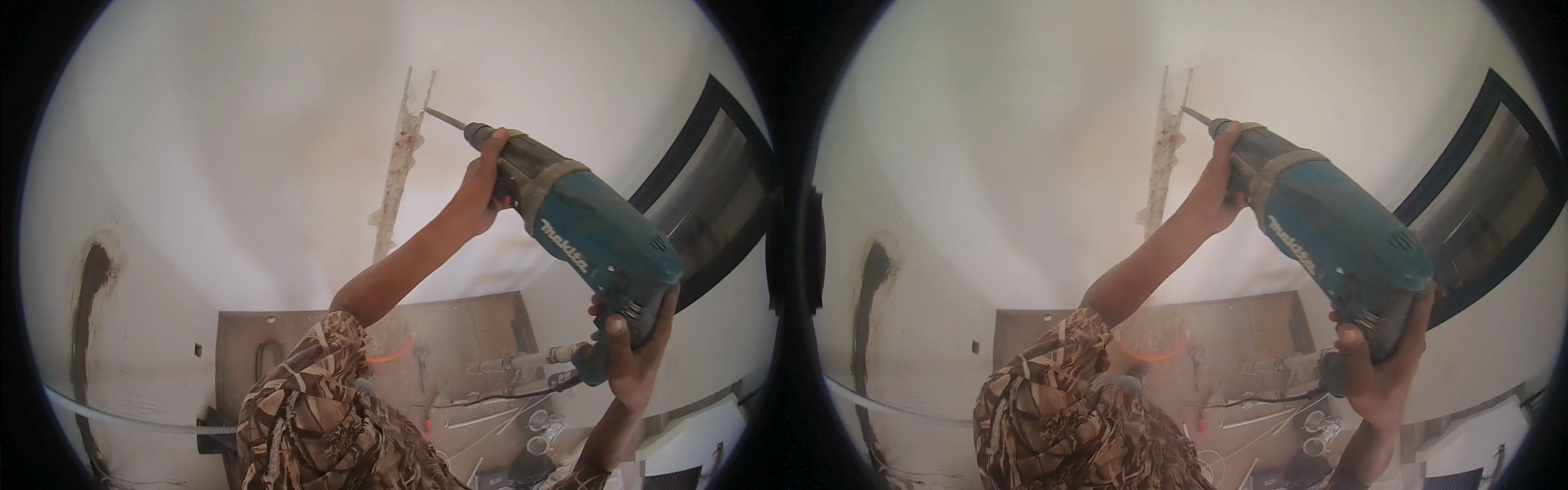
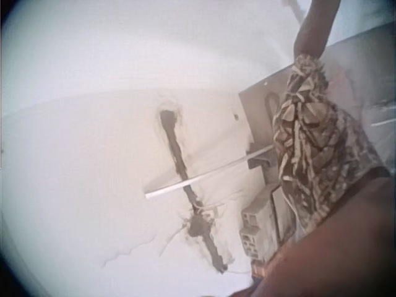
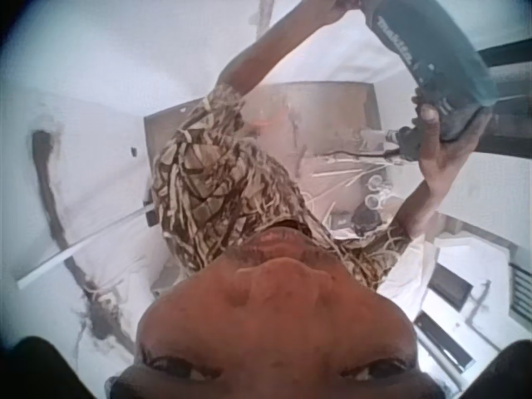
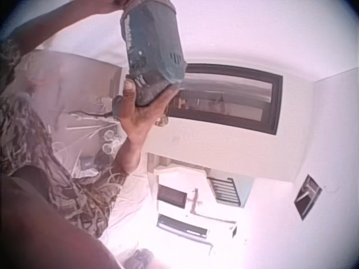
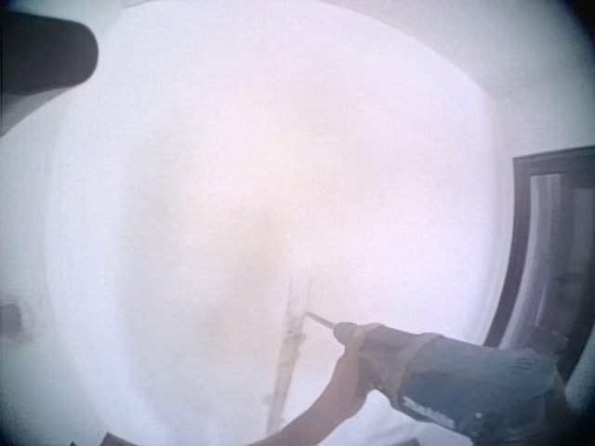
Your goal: The person uses a rotary hammer to chisel a vertical channel into a wall, allowing dust and debris to fall into a bucket on the floor.
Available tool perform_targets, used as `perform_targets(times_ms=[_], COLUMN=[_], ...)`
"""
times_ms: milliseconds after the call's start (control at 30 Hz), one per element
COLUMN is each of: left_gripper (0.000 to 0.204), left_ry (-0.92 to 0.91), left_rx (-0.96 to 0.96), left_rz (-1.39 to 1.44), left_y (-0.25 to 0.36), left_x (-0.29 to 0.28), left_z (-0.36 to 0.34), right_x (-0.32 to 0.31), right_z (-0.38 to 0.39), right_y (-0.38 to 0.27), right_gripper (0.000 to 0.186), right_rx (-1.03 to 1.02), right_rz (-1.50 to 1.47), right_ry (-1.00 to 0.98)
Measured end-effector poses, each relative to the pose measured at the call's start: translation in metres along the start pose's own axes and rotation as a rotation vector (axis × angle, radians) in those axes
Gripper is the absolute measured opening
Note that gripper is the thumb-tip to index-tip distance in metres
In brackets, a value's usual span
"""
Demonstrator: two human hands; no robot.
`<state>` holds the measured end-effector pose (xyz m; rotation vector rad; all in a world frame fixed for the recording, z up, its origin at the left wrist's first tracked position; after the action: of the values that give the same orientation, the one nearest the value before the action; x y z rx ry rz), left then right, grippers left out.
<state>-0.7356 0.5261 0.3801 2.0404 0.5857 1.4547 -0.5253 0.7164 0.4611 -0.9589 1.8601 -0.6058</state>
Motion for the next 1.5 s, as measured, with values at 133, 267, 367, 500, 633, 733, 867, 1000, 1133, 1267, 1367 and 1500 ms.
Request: perform_targets(times_ms=[133, 267, 367, 500, 633, 733, 867, 1000, 1133, 1267, 1367, 1500], left_gripper=[0.067, 0.063, 0.061, 0.06, 0.057, 0.061, 0.063, 0.062, 0.057, 0.055, 0.045, 0.057], left_ry=[-0.027, -0.074, -0.11, -0.128, -0.106, -0.138, -0.098, -0.017, -0.023, 0.087, 0.245, 0.253], left_rx=[0.033, 0.006, 0.058, 0.087, 0.103, 0.136, 0.151, 0.125, 0.097, 0.027, -0.07, -0.139], left_rz=[0.073, 0.058, 0.137, 0.173, 0.194, 0.234, 0.338, 0.373, 0.346, 0.284, 0.179, 0.016], left_y=[0.014, 0.018, 0.025, 0.037, 0.046, 0.053, 0.058, 0.052, 0.025, -0.03, -0.07, -0.103], left_x=[-0.013, -0.008, 0.009, 0.025, 0.032, 0.035, 0.04, 0.036, 0.025, -0.016, -0.063, -0.116], left_z=[-0.008, -0.003, 0.001, 0.003, -0.004, -0.015, -0.042, -0.079, -0.094, -0.054, 0.004, 0.08], right_x=[0.011, 0.014, 0.0, -0.02, -0.035, -0.031, -0.025, -0.023, -0.047, -0.033, 0.018, 0.098], right_z=[-0.003, 0.005, 0.006, -0.015, -0.052, -0.089, -0.128, -0.185, -0.19, -0.085, 0.021, 0.136], right_y=[0.002, -0.02, -0.039, -0.062, -0.092, -0.122, -0.156, -0.137, -0.068, 0.022, 0.083, 0.157], right_gripper=[0.087, 0.088, 0.086, 0.086, 0.068, 0.047, 0.051, 0.061, 0.068, 0.074, 0.082, 0.067], right_rx=[0.109, -0.052, -0.043, -0.033, -0.052, -0.232, -0.045, 0.11, -0.009, 0.042, -0.01, 0.568], right_rz=[0.1, 0.175, 0.124, 0.096, 0.321, 0.28, 0.25, 0.424, 0.452, 0.193, 0.255, -0.583], right_ry=[0.057, 0.081, 0.144, 0.101, 0.099, -0.189, -0.342, -0.267, -0.162, -0.122, -0.029, -0.143])
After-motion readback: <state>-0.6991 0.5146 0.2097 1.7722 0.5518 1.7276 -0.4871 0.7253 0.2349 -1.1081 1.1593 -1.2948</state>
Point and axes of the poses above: each hand's wrist, its own z-axis away from the middle knuckle, its own x-axis out of the palm, y = z × x, the point moved 3 cm from there along -z, towards the middle knuckle, and after that the axes turned 6 degrees about x, right-handed, at the moved point
